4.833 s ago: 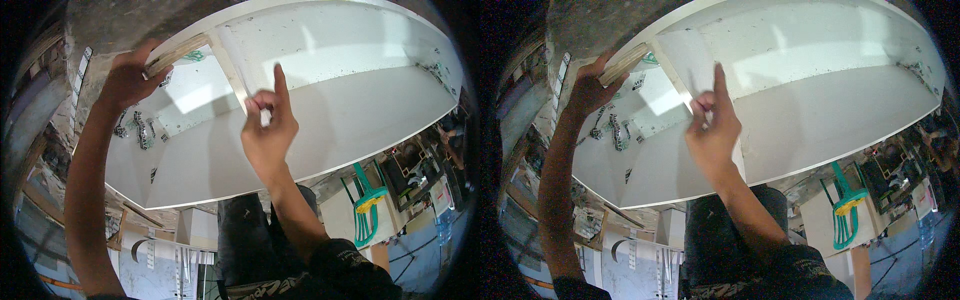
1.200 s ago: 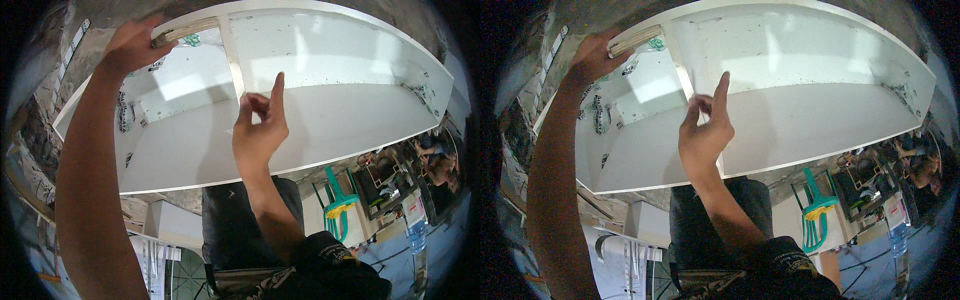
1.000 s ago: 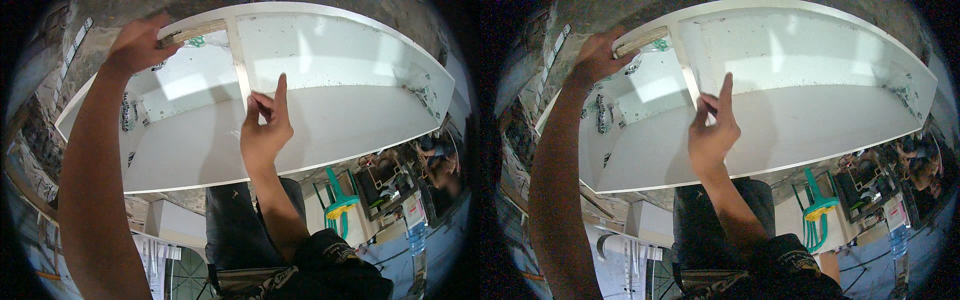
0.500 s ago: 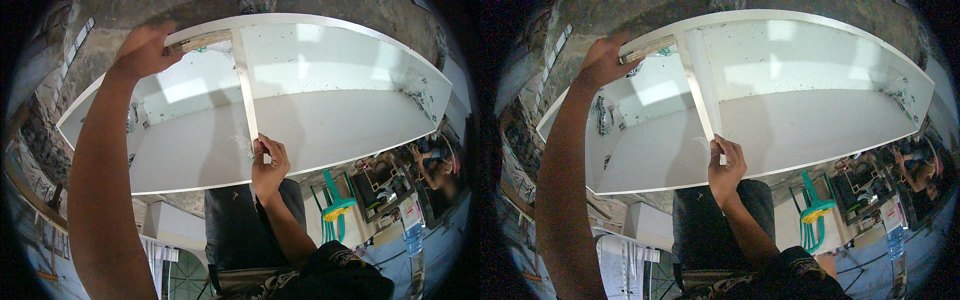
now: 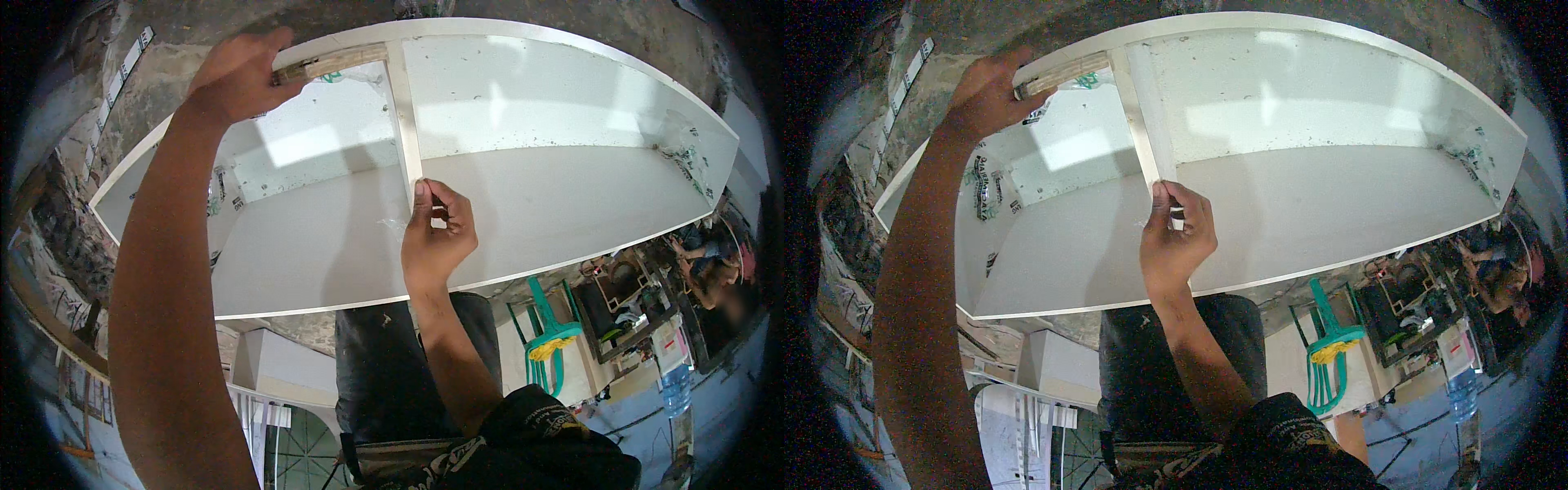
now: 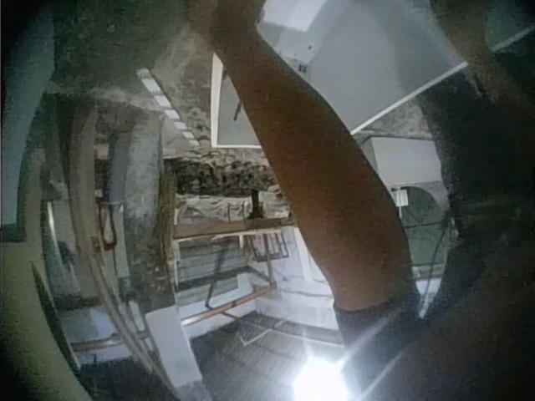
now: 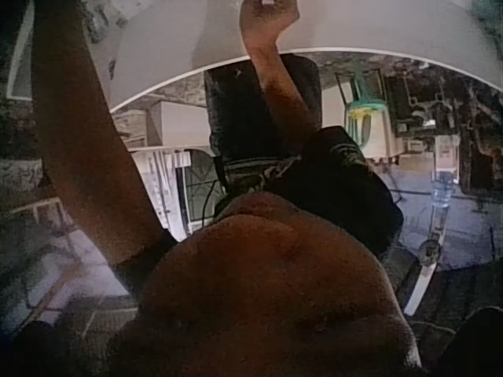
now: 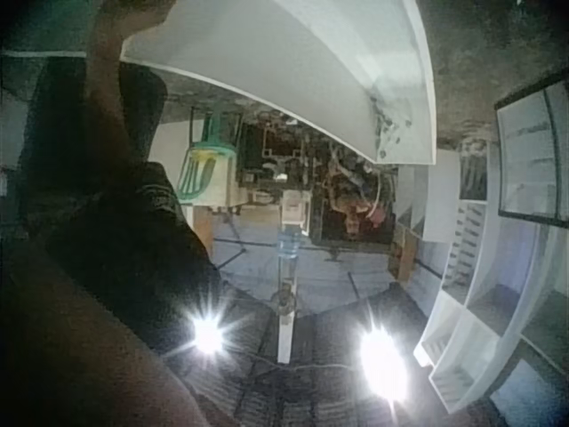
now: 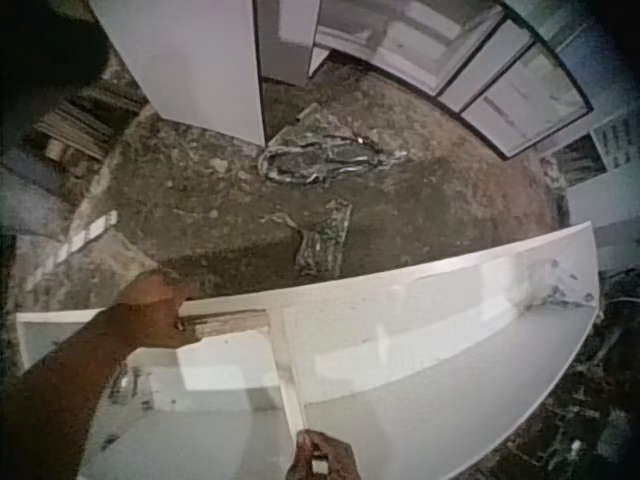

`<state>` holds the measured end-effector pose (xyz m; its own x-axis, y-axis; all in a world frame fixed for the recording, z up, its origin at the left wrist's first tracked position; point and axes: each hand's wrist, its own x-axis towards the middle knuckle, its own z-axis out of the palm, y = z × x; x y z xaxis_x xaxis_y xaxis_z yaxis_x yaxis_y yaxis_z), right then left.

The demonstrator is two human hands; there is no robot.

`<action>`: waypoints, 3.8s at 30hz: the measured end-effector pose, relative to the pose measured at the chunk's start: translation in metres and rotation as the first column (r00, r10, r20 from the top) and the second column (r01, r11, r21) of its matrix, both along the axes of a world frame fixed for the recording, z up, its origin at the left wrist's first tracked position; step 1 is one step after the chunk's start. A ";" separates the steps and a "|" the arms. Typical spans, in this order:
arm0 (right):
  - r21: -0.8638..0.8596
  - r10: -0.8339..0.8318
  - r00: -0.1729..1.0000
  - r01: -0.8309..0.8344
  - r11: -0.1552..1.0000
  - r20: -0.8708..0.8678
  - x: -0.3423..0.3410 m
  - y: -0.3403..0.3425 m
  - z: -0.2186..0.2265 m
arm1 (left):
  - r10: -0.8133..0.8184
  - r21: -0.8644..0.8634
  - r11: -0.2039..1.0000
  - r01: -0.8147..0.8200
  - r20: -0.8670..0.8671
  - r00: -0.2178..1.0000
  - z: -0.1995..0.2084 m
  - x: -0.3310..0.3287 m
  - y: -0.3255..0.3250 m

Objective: The person sands the edges and corners of a white wooden cabinet shelf using a sandpaper block, moving the block along the joints and checking the smoothness with their hands.

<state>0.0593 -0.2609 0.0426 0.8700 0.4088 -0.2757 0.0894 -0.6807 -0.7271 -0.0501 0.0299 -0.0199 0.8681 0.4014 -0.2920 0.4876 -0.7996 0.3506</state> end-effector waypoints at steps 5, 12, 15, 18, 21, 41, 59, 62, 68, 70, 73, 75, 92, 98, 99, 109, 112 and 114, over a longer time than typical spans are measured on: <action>0.032 0.006 1.000 -0.005 0.999 -0.011 0.006 0.008 -0.008 | 0.008 -0.011 1.000 -0.009 -0.046 0.999 0.006 0.007 -0.002; 0.101 0.030 0.985 -0.012 0.995 -0.172 0.011 -0.008 -0.014 | 0.010 -0.001 1.000 -0.010 0.025 1.000 0.005 0.004 -0.001; 0.057 0.056 0.983 -0.047 0.997 -0.175 0.012 -0.020 -0.012 | -0.025 -0.014 1.000 0.025 -0.005 1.000 0.001 0.005 0.000; 0.036 0.082 0.978 -0.076 0.996 -0.191 0.012 -0.029 -0.010 | 0.001 -0.001 1.000 -0.001 -0.032 0.999 0.002 0.005 -0.002; 0.035 0.077 0.976 -0.071 0.997 -0.206 0.012 -0.031 -0.007 | 0.037 -0.002 0.999 -0.038 -0.087 0.996 0.003 0.003 -0.003; 0.359 -0.012 0.965 0.110 0.927 -0.263 0.059 0.111 -0.028 | 0.031 -0.093 0.995 -0.038 -0.079 0.996 0.008 0.008 0.001; 0.226 0.059 0.943 0.017 0.974 -0.327 0.060 0.101 -0.030 | 0.012 -0.063 0.998 -0.012 -0.009 1.000 -0.001 -0.003 -0.001; 0.257 0.067 0.939 0.024 0.966 -0.338 0.064 0.111 -0.027 | 0.006 -0.027 1.000 -0.005 0.030 1.000 -0.005 -0.005 0.000; 0.161 0.081 0.961 -0.038 0.986 -0.265 0.048 0.066 -0.021 | -0.003 -0.057 0.998 0.003 -0.008 1.000 -0.002 0.001 -0.004; 0.225 0.095 0.971 -0.045 0.973 -0.218 0.040 0.034 -0.022 | 0.012 -0.016 1.000 -0.012 0.022 1.000 0.001 0.002 -0.003; 0.126 0.146 0.969 -0.123 0.984 -0.198 0.031 -0.003 -0.010 | 0.025 0.013 1.000 -0.026 0.060 0.998 -0.007 -0.010 -0.002; 0.116 0.153 0.969 -0.132 0.984 -0.196 0.027 -0.028 -0.005 | 0.024 0.000 1.000 -0.024 0.059 0.998 -0.009 -0.008 -0.001; -0.010 0.148 0.969 -0.153 0.988 -0.196 -0.003 -0.124 0.013 | -0.019 -0.094 0.995 0.023 0.048 0.999 0.005 0.000 0.005; -0.023 0.089 0.982 -0.094 0.995 -0.169 -0.019 -0.125 0.019 | 0.033 -0.098 0.995 -0.019 0.145 0.989 0.000 -0.011 0.003; 0.000 0.072 0.983 -0.073 0.997 -0.166 -0.020 -0.118 0.017 | 0.075 -0.121 0.991 -0.054 0.173 0.982 -0.001 -0.013 0.003; 0.258 0.077 0.985 -0.035 0.966 -0.156 0.019 0.019 -0.012 | 0.150 -0.284 0.950 -0.132 0.045 0.988 0.002 -0.011 0.007; 0.232 0.071 0.978 -0.024 0.973 -0.196 0.019 0.025 -0.013 | 0.097 -0.138 0.987 -0.083 0.104 0.990 0.010 -0.007 0.002; 0.202 0.102 0.983 -0.071 0.977 -0.150 0.014 0.006 -0.016 | 0.110 -0.213 0.971 -0.104 0.018 0.994 0.009 -0.006 0.006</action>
<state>0.0735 -0.2544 0.0270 0.7805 0.5401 -0.3149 0.0143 -0.5190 -0.8547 -0.0560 0.0356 -0.0104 0.8331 0.4243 -0.3548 0.5531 -0.6492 0.5222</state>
